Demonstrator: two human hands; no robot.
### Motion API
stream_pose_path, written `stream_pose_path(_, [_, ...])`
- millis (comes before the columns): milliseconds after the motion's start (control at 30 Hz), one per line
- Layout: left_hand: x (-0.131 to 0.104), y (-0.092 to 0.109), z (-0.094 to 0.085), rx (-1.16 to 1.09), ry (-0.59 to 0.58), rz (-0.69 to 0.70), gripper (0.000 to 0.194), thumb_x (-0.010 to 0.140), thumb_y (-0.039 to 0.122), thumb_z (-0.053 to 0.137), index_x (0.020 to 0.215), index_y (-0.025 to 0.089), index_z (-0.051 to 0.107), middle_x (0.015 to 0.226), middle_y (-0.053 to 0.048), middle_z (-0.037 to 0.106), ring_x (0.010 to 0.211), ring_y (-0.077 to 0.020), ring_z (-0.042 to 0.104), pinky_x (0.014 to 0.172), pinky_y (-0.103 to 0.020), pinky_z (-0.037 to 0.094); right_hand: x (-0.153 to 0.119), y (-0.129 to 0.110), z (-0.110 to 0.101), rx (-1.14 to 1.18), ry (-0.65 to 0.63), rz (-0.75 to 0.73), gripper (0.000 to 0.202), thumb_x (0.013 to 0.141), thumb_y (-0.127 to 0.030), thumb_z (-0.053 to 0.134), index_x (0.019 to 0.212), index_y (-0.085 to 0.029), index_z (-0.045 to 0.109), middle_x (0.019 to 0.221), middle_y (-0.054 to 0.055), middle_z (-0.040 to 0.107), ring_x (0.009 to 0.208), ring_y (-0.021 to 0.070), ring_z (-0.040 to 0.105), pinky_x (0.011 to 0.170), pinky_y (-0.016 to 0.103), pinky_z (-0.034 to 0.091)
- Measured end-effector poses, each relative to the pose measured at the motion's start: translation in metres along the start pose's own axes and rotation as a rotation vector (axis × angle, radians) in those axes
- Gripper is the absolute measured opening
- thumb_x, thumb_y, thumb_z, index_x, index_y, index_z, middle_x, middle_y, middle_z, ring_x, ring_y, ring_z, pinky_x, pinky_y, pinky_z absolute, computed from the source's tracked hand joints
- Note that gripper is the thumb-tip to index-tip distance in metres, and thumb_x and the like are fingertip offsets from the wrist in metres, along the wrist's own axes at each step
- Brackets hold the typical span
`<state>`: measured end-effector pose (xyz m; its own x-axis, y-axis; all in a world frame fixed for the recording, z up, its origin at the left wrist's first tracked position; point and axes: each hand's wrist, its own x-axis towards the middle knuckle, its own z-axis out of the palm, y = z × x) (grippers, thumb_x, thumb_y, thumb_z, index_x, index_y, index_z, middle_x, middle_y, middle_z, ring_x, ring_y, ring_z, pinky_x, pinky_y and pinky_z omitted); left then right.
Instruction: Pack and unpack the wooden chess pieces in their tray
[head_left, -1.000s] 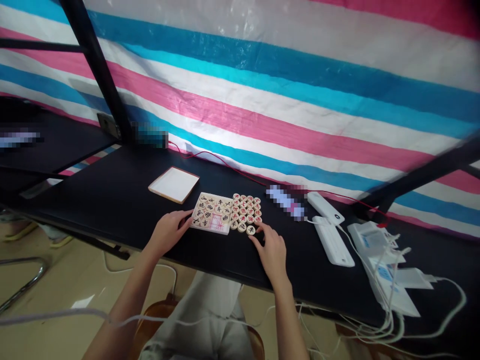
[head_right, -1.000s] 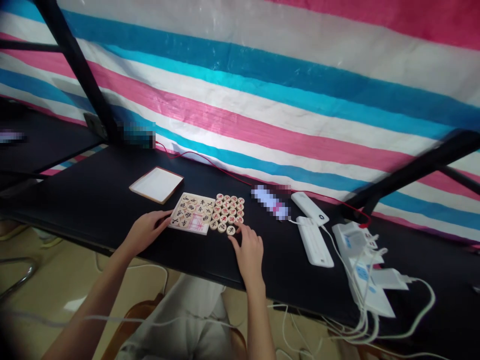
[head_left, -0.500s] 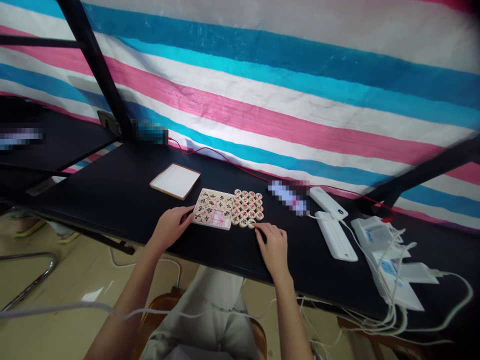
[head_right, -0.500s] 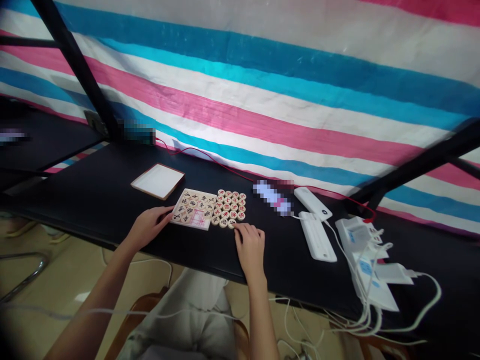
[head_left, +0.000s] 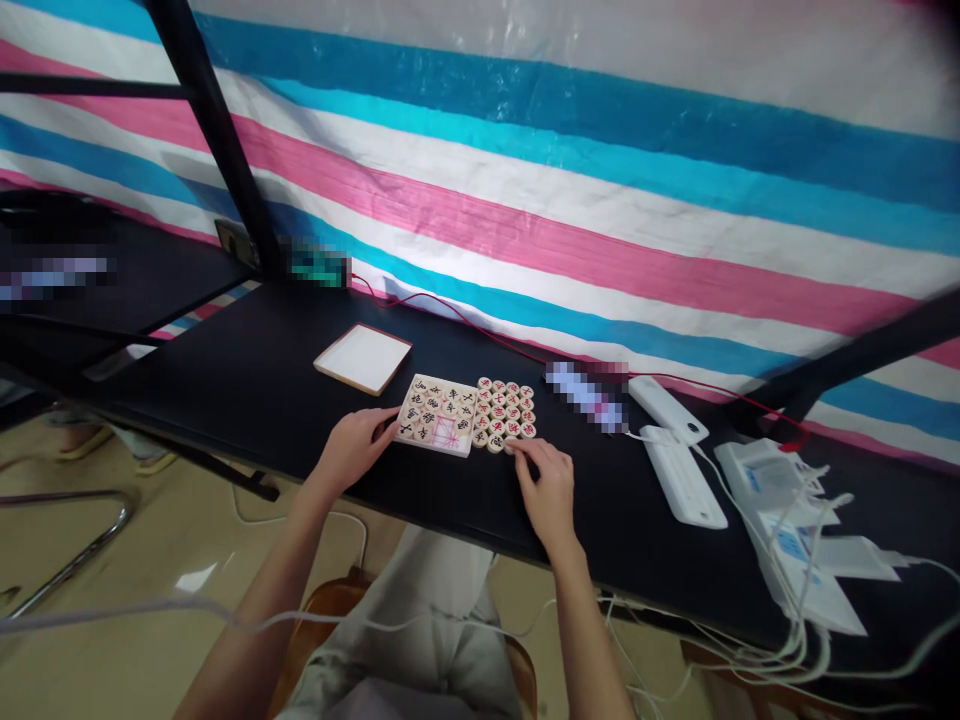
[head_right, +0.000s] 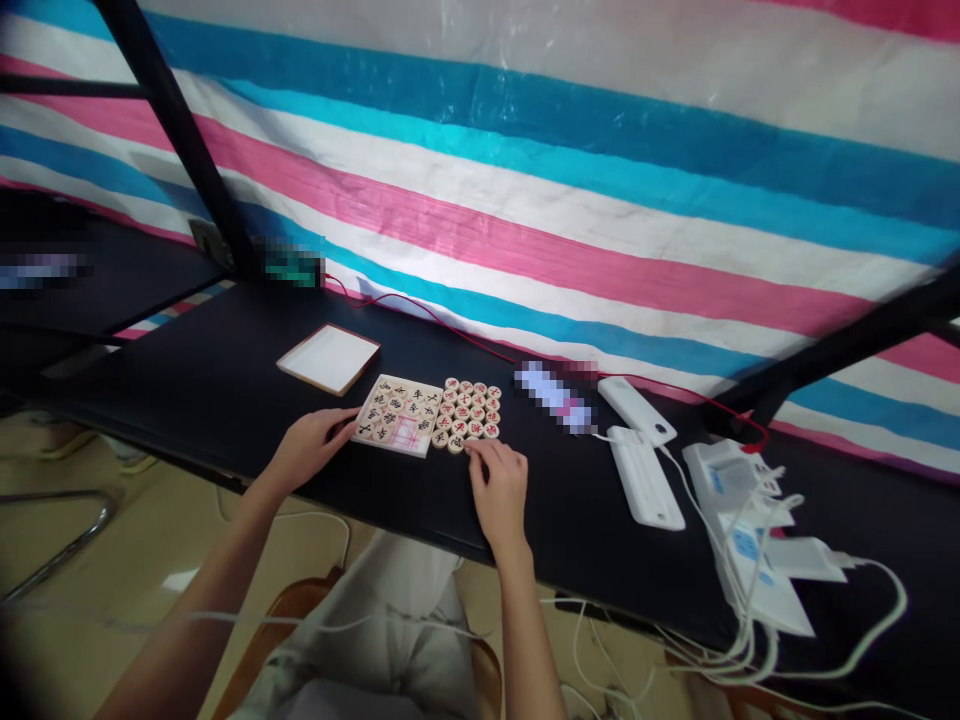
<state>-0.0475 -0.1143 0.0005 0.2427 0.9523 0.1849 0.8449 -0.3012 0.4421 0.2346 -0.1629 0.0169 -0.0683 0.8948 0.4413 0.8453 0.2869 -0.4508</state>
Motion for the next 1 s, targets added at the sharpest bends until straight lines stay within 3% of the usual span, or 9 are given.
stream_pose_path(267, [0.000, 0.000, 0.000, -0.004, -0.001, -0.004, 0.045, 0.089, 0.045, 0.032, 0.116, 0.020, 0.058, 0.097, -0.008, 0.067, 0.086, -0.0193, 0.060, 0.078, -0.030, 0.044, 0.052, -0.041, 0.023, -0.311, -0.229, -0.192, 0.016, 0.081, -0.033, 0.056, 0.093, -0.024, 0.063, 0.100, 0.007, 0.057, 0.094, 0.0232, 0.047, 0.077, 0.037, 0.029])
stream_pose_path(467, [-0.001, 0.000, 0.000, -0.013, 0.006, 0.004, 0.044, 0.089, 0.044, 0.033, 0.115, 0.019, 0.059, 0.089, -0.007, 0.067, 0.078, -0.0182, 0.060, 0.073, -0.029, 0.044, 0.063, -0.057, 0.032, -0.476, -0.307, -0.182, 0.012, 0.076, -0.018, 0.059, 0.088, -0.017, 0.062, 0.096, 0.012, 0.055, 0.094, 0.0262, 0.044, 0.078, 0.040, 0.030])
stream_pose_path(667, [-0.001, -0.001, 0.000, -0.005, 0.015, 0.001, 0.045, 0.089, 0.045, 0.032, 0.115, 0.020, 0.059, 0.095, -0.007, 0.067, 0.083, -0.0185, 0.060, 0.078, -0.030, 0.044, 0.058, -0.060, 0.033, -0.471, -0.294, -0.173, 0.014, 0.073, -0.014, 0.059, 0.087, -0.016, 0.061, 0.096, 0.012, 0.052, 0.091, 0.0256, 0.043, 0.074, 0.038, 0.031])
stream_pose_path(800, [-0.001, -0.002, 0.000, 0.007, 0.008, 0.002, 0.046, 0.089, 0.046, 0.032, 0.115, 0.020, 0.058, 0.093, -0.007, 0.067, 0.082, -0.0184, 0.060, 0.076, -0.029, 0.043, 0.059, -0.055, 0.032, -0.393, -0.234, -0.143, 0.011, 0.075, -0.021, 0.058, 0.086, -0.018, 0.060, 0.098, 0.011, 0.053, 0.093, 0.0247, 0.043, 0.075, 0.037, 0.030])
stream_pose_path(1000, [0.000, -0.001, 0.000, 0.013, 0.003, 0.001, 0.046, 0.089, 0.046, 0.031, 0.116, 0.020, 0.058, 0.088, -0.006, 0.067, 0.077, -0.0175, 0.059, 0.072, -0.028, 0.042, 0.047, -0.017, 0.000, -0.158, -0.082, 0.079, 0.019, 0.080, -0.037, 0.052, 0.092, -0.023, 0.057, 0.097, 0.004, 0.060, 0.090, 0.0201, 0.050, 0.072, 0.031, 0.029])
